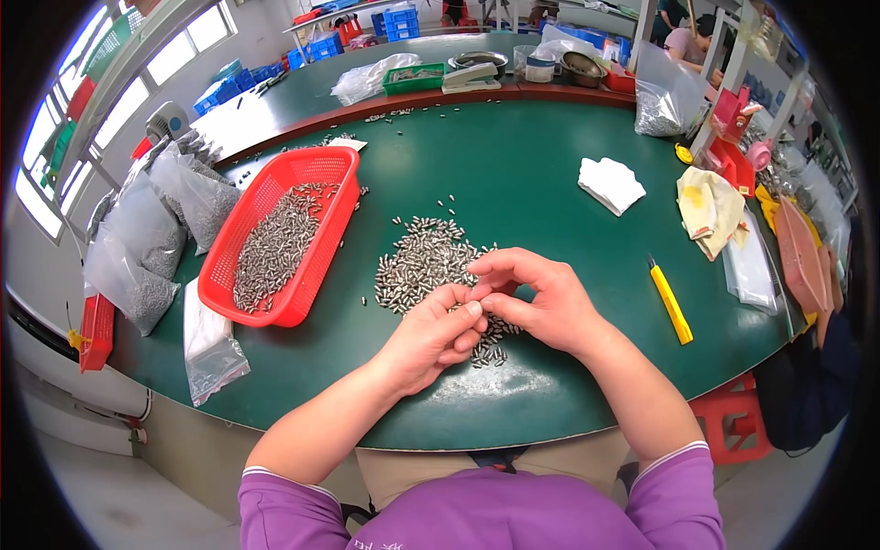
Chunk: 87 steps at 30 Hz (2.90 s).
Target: Sorting and inspecting small metal screws or pins on a workbench.
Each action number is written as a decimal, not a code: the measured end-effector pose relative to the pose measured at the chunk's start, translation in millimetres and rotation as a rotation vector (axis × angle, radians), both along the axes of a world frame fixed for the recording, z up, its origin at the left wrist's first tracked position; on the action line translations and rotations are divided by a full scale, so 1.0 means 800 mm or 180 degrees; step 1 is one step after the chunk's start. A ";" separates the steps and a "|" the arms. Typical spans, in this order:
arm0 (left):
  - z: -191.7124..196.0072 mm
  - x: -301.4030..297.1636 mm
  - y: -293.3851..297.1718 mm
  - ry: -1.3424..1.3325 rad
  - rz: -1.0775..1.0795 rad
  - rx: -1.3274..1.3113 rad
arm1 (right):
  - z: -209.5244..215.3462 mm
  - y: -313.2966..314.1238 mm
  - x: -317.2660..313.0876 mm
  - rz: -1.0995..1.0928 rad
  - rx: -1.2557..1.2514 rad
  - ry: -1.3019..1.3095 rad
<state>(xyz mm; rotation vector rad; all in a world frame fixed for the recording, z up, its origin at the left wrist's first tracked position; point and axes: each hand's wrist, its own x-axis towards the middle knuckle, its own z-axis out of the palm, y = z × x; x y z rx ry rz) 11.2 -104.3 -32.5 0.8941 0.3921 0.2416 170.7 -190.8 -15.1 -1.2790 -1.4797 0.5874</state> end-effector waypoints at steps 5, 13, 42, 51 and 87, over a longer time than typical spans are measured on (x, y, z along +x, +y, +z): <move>-0.002 0.001 0.002 -0.0184 -0.0040 -0.0104 | -0.002 0.004 0.009 -0.0716 -0.0047 -0.0128; 0.000 -0.001 0.001 -0.0209 -0.0055 -0.0092 | -0.030 0.002 0.036 -0.1319 -0.0320 -0.1804; 0.000 0.001 0.001 -0.0100 0.0035 -0.0068 | 0.003 -0.003 0.014 -0.0292 -0.0009 -0.1140; -0.003 -0.001 0.002 -0.0099 0.0057 -0.0063 | 0.005 -0.002 0.004 -0.0096 0.0069 -0.0429; -0.002 0.000 0.002 -0.0089 0.0009 -0.0123 | -0.012 -0.005 0.039 -0.0757 -0.0676 -0.1911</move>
